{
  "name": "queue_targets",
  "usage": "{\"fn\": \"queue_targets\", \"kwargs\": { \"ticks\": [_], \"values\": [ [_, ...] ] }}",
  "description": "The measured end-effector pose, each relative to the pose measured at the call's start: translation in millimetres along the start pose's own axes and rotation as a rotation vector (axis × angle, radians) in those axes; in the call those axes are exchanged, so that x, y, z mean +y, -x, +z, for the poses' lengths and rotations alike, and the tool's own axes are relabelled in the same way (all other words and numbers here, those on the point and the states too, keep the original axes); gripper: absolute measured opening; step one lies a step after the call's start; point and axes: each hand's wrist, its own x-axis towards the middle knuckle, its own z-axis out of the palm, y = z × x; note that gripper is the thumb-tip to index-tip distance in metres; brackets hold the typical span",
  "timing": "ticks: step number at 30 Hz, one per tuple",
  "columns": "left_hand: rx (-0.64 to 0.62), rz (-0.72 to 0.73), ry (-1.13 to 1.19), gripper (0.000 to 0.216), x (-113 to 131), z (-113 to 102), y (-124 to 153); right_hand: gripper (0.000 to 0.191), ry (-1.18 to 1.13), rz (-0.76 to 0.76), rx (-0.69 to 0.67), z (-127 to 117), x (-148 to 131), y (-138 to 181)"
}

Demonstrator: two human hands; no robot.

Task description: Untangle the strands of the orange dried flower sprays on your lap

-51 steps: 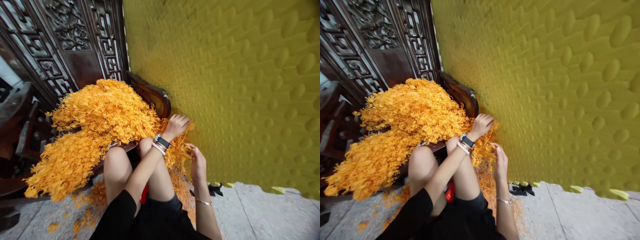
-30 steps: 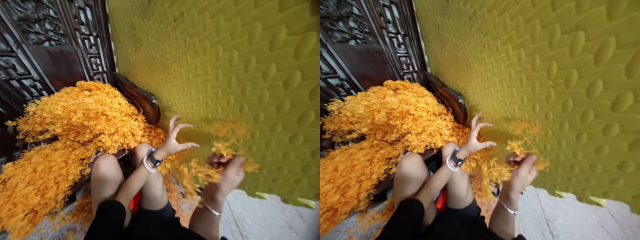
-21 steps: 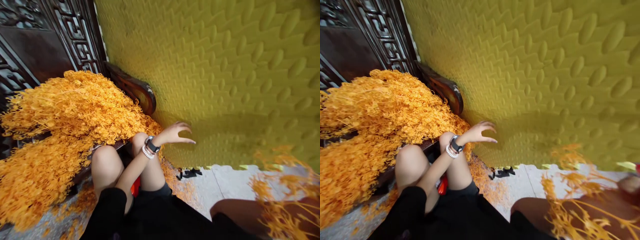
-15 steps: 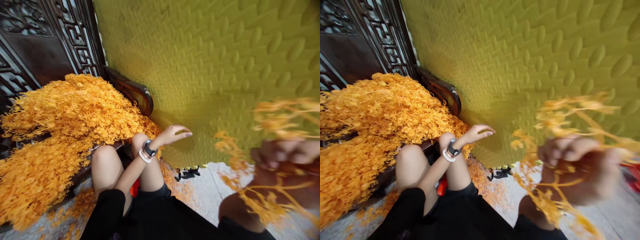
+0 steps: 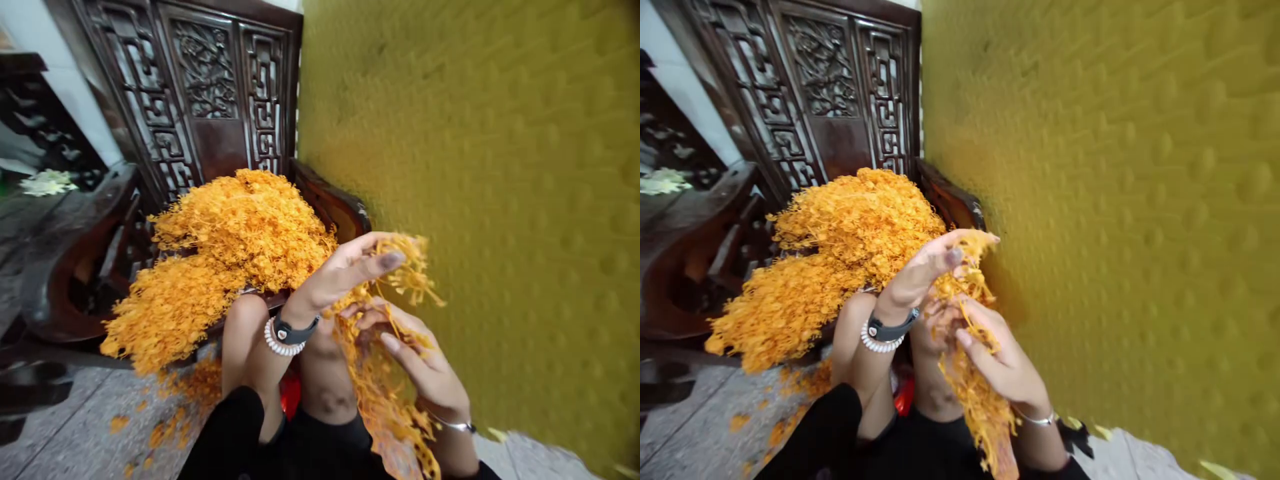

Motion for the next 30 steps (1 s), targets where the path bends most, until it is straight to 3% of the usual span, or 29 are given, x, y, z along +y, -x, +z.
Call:
{"fn": "queue_targets", "kwargs": {
  "ticks": [4, 6, 8, 11, 13, 16, 18, 21, 24, 26, 30],
  "values": [
    [0.165, 0.088, -0.169, 0.028, 26.8, -14.6, 7.1, 0.048, -0.020, -0.132, -0.072, 7.6, 10.3, -33.9],
    [0.261, 0.210, -0.299, 0.022, 39.9, -20.3, 8.3, 0.053, -0.132, -0.194, 0.046, 12.8, 11.9, -50.9],
    [0.307, 0.319, -0.453, 0.019, 52.2, -25.0, 8.4, 0.045, -0.215, -0.253, 0.223, 18.0, 6.2, -69.3],
    [0.399, 0.400, -0.629, 0.026, 65.9, -31.6, 11.5, 0.030, -0.131, -0.302, 0.457, 25.2, -15.0, -99.5],
    [0.491, 0.427, -0.683, 0.034, 69.8, -36.8, 17.8, 0.022, -0.097, -0.307, 0.483, 31.7, -30.4, -119.0],
    [0.524, 0.397, -0.692, 0.046, 68.7, -47.9, 32.1, 0.011, -0.201, -0.321, 0.337, 48.4, -43.9, -141.8],
    [0.537, 0.383, -0.670, 0.053, 65.4, -58.1, 41.3, 0.016, -0.277, -0.338, 0.264, 63.7, -44.8, -151.3],
    [0.579, 0.406, -0.607, 0.056, 61.1, -75.9, 50.0, 0.019, -0.404, -0.334, 0.357, 85.0, -38.4, -158.7],
    [0.615, 0.387, -0.556, 0.040, 58.9, -89.7, 53.6, 0.016, -0.437, -0.323, 0.477, 94.7, -29.3, -162.2],
    [0.655, 0.335, -0.606, 0.032, 57.8, -93.2, 54.7, 0.013, -0.390, -0.324, 0.459, 94.0, -24.2, -163.5],
    [0.692, 0.182, -0.724, 0.044, 53.0, -89.6, 52.1, 0.008, -0.324, -0.300, 0.447, 87.6, -16.4, -164.7]
  ]
}}
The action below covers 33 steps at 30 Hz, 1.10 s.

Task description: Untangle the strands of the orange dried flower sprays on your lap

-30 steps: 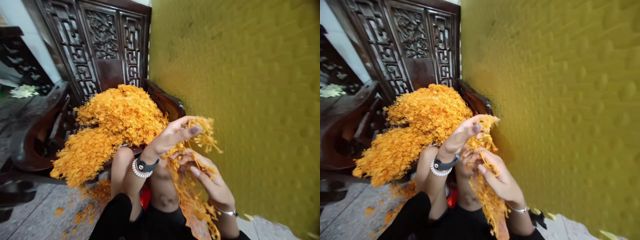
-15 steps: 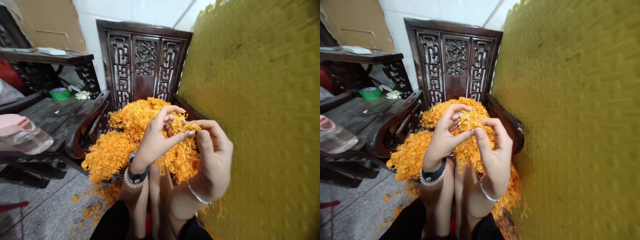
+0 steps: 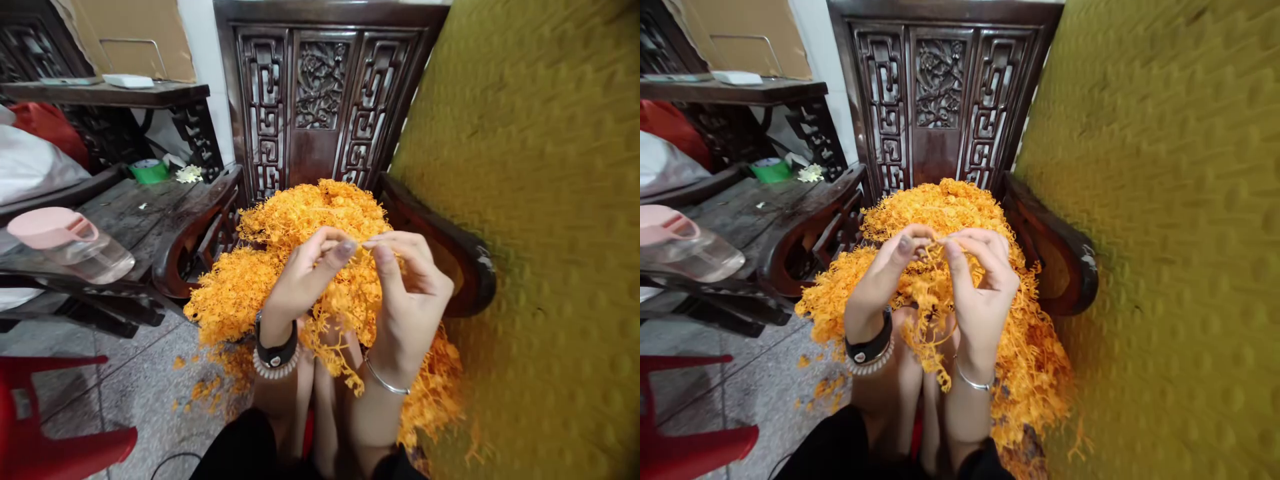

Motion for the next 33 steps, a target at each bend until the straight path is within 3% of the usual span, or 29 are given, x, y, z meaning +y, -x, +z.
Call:
{"fn": "queue_targets", "kwargs": {
  "ticks": [3, 5, 8, 10, 13, 15, 19, 21, 24, 26, 28, 33],
  "values": [
    [-0.094, -0.042, -0.005, 0.039, 0.0, 9.3, -1.9, 0.009, -0.074, 0.011, 0.012, -2.0, 4.4, -0.2],
    [-0.149, 0.011, 0.051, 0.037, 2.1, 16.3, -3.5, 0.011, -0.187, 0.033, 0.030, -1.4, 5.4, 1.3],
    [-0.027, 0.147, 0.144, 0.035, 10.7, 29.4, -1.0, 0.014, -0.354, 0.078, 0.168, -1.4, -2.1, 7.6],
    [-0.036, 0.145, 0.226, 0.036, 18.2, 40.2, 4.8, 0.019, -0.456, 0.112, 0.245, -3.4, -12.4, 13.5],
    [-0.180, 0.100, 0.380, 0.044, 26.8, 55.2, 14.3, 0.026, -0.597, 0.184, 0.191, -9.0, -26.2, 20.0],
    [-0.205, 0.119, 0.429, 0.044, 29.2, 60.3, 17.4, 0.026, -0.672, 0.222, 0.125, -13.4, -29.3, 20.7],
    [-0.113, 0.148, 0.430, 0.049, 28.9, 51.1, 16.4, 0.024, -0.816, 0.335, 0.089, -24.0, -23.6, 14.6],
    [-0.007, 0.164, 0.429, 0.052, 28.5, 39.6, 16.7, 0.027, -0.868, 0.366, 0.121, -30.0, -20.8, 10.9],
    [0.131, 0.194, 0.416, 0.047, 28.5, 24.7, 19.9, 0.025, -0.826, 0.225, 0.187, -35.3, -21.4, 8.6],
    [0.083, 0.174, 0.371, 0.036, 27.9, 19.2, 21.9, 0.019, -0.689, 0.139, 0.162, -34.2, -23.9, 9.3],
    [0.001, 0.126, 0.325, 0.025, 25.8, 15.6, 22.8, 0.013, -0.588, 0.146, 0.076, -30.1, -26.2, 10.9],
    [-0.186, 0.002, 0.191, 0.014, 17.2, 7.1, 23.3, 0.017, -0.592, 0.182, -0.120, -18.0, -23.7, 14.3]
  ]
}}
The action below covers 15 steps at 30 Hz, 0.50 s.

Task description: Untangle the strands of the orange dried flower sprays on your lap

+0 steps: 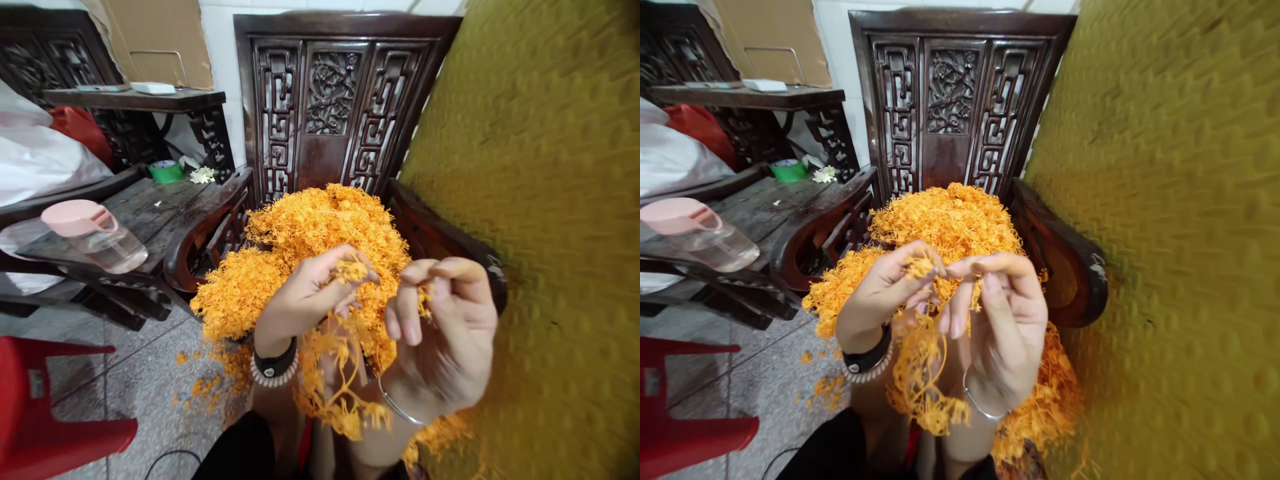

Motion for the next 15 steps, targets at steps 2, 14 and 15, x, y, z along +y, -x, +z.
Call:
{"fn": "queue_targets", "kwargs": {
  "ticks": [2, 14, 15],
  "values": [
    [-0.004, -0.033, -0.134, 0.020, -0.3, -1.5, 1.9, 0.018, 0.046, 0.020, -0.026, 0.0, 5.3, -0.3],
    [-0.035, 0.013, -0.604, 0.089, -1.8, -1.3, -0.3, 0.021, 0.502, 0.184, -0.265, -14.7, 14.2, -6.4],
    [-0.027, 0.009, -0.598, 0.088, -2.1, -0.3, -1.6, 0.021, 0.481, 0.187, -0.238, -15.9, 14.6, -7.2]
  ]
}}
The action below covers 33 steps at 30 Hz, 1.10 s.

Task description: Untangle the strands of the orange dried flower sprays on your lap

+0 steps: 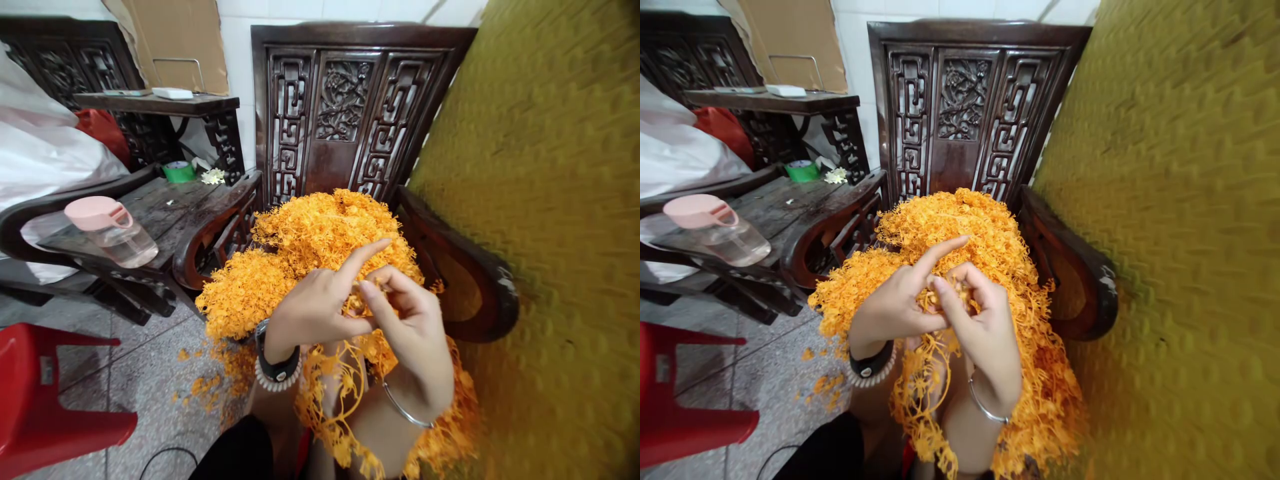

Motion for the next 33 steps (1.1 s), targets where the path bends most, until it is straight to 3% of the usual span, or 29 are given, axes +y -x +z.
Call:
{"fn": "queue_targets", "kwargs": {
  "ticks": [3, 5, 7, 11, 13, 16, 21, 25, 29, 33],
  "values": [
    [0.030, -0.033, 0.183, 0.076, 3.0, 4.1, -3.3, 0.015, -0.149, -0.048, 0.180, -3.1, 4.3, -2.1],
    [0.011, -0.048, 0.326, 0.050, 4.9, 6.4, -4.7, 0.012, -0.221, -0.106, 0.336, -5.1, 7.5, -3.4],
    [-0.023, -0.065, 0.411, 0.026, 5.8, 7.9, -5.3, 0.010, -0.249, -0.117, 0.409, -7.2, 9.6, -4.3],
    [-0.031, -0.141, 0.309, 0.027, 6.1, 10.1, -3.2, 0.015, -0.355, -0.069, 0.356, -11.7, 9.7, -3.5],
    [-0.105, -0.145, 0.274, 0.034, 6.7, 12.5, -1.8, 0.016, -0.417, -0.050, 0.328, -13.5, 8.1, -3.1],
    [-0.192, -0.077, 0.415, 0.036, 7.5, 19.1, -2.7, 0.019, -0.556, -0.065, 0.243, -13.4, 4.3, -4.3],
    [-0.184, 0.160, 0.730, 0.037, 1.4, 33.0, -11.3, 0.031, -0.983, -0.176, 0.177, -6.2, -1.6, -8.7],
    [-0.184, 0.123, 0.860, 0.048, -5.7, 39.5, -10.3, 0.027, -0.829, -0.091, 0.127, -1.1, -3.7, -8.6],
    [-0.001, 0.051, 0.889, 0.059, -6.0, 39.3, -5.0, 0.020, -0.812, -0.076, 0.053, -0.2, -5.0, -6.2],
    [0.390, 0.041, 0.987, 0.072, -0.8, 31.2, 0.5, 0.017, -0.875, -0.144, 0.035, -7.7, -1.4, -5.3]
  ]
}}
